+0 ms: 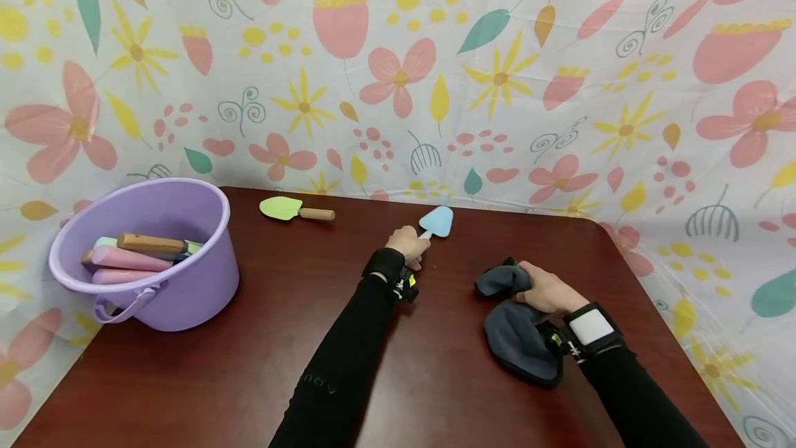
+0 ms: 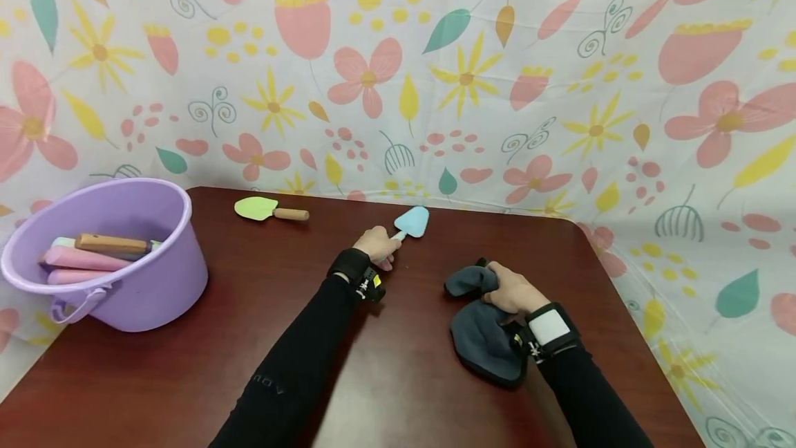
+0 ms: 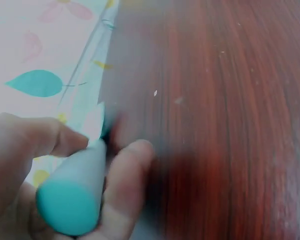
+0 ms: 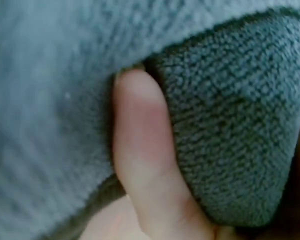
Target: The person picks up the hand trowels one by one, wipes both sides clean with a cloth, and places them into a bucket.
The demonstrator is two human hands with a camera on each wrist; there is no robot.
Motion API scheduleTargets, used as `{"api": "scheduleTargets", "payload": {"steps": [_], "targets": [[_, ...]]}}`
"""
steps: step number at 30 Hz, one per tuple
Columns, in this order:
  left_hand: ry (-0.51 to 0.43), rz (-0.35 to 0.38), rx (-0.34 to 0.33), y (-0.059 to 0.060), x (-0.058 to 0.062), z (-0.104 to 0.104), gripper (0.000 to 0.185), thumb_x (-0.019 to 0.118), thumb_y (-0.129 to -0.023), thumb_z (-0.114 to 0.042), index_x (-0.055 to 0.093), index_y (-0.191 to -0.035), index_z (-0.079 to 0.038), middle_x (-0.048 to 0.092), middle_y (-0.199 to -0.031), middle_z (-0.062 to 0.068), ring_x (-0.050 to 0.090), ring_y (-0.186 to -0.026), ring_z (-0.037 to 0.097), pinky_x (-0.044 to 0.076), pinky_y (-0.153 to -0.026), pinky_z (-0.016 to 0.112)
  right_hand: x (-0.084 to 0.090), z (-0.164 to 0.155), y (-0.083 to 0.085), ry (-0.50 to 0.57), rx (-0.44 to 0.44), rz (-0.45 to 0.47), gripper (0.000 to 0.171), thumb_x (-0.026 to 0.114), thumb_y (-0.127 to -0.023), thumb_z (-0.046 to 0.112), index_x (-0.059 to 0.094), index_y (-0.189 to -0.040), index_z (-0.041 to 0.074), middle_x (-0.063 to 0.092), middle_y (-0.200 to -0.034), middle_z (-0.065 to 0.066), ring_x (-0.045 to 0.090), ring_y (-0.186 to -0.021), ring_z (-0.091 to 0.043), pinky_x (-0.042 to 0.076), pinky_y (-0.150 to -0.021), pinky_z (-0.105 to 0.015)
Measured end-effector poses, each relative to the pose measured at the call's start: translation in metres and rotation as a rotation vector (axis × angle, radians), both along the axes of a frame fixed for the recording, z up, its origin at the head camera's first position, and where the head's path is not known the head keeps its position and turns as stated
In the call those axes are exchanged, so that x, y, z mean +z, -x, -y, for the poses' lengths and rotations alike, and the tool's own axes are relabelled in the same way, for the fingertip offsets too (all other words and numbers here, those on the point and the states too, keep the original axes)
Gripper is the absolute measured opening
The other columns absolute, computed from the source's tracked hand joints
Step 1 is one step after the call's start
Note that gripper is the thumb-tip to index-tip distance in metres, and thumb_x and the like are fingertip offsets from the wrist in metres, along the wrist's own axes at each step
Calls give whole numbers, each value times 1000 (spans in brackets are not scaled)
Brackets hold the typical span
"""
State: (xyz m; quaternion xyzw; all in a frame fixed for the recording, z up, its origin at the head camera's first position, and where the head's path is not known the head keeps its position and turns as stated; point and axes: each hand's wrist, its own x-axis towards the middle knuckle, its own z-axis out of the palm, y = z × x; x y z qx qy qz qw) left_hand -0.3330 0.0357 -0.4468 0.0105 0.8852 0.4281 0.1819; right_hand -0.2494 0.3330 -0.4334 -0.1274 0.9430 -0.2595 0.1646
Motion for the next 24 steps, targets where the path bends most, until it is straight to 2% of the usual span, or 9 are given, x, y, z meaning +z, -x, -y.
{"api": "scheduleTargets", "payload": {"steps": [2,5,9,12,15,18,24], "targets": [[-4,-5,-59,-3,0,3,21,53,-101,-20,56,-108,0,63,-76,11,66,-64,23,50,-54,27,3,-5,-4,42,-1,-19,37,67,-91,10,49,-121,2,56,-115,-22,55,-96,-36,46,-70,-43],[42,-47,-153,-7,0,7,23,50,-102,-17,50,-116,0,61,-77,10,57,-61,21,41,-56,27,10,-10,-7,134,10,-49,34,68,-92,11,50,-119,2,57,-110,-17,54,-93,-31,44,-72,-42],[94,-95,-214,-11,-4,14,29,49,-102,-18,48,-125,0,56,-85,8,46,-64,18,34,-62,29,21,-8,-11,258,4,-85,39,68,-93,13,49,-126,2,56,-114,-17,54,-94,-30,44,-75,-42],[95,-126,-233,-14,-6,19,33,49,-103,-19,51,-130,0,53,-87,7,44,-66,17,34,-64,29,31,-6,-17,280,-17,-151,50,67,-95,20,45,-136,2,54,-123,-20,54,-104,-34,45,-82,-47],[68,-168,-237,-15,-1,28,28,47,-104,-20,57,-122,-1,50,-81,5,42,-63,17,34,-62,30,42,-3,-23,320,-66,-201,56,66,-96,25,41,-141,4,50,-131,-21,51,-114,-36,43,-90,-53],[-3,-221,-208,-19,10,42,26,47,-105,-22,60,-113,-2,47,-75,6,39,-59,18,33,-59,31,56,2,-30,375,-123,-229,59,65,-96,29,39,-143,4,47,-133,-20,49,-118,-36,41,-93,-55],[-113,-307,-159,-39,37,68,33,47,-106,-26,53,-131,-6,50,-84,9,39,-61,19,34,-59,32,80,18,-45,469,-207,-258,69,63,-96,38,32,-151,11,39,-146,-16,42,-127,-35,36,-98,-57]]}}
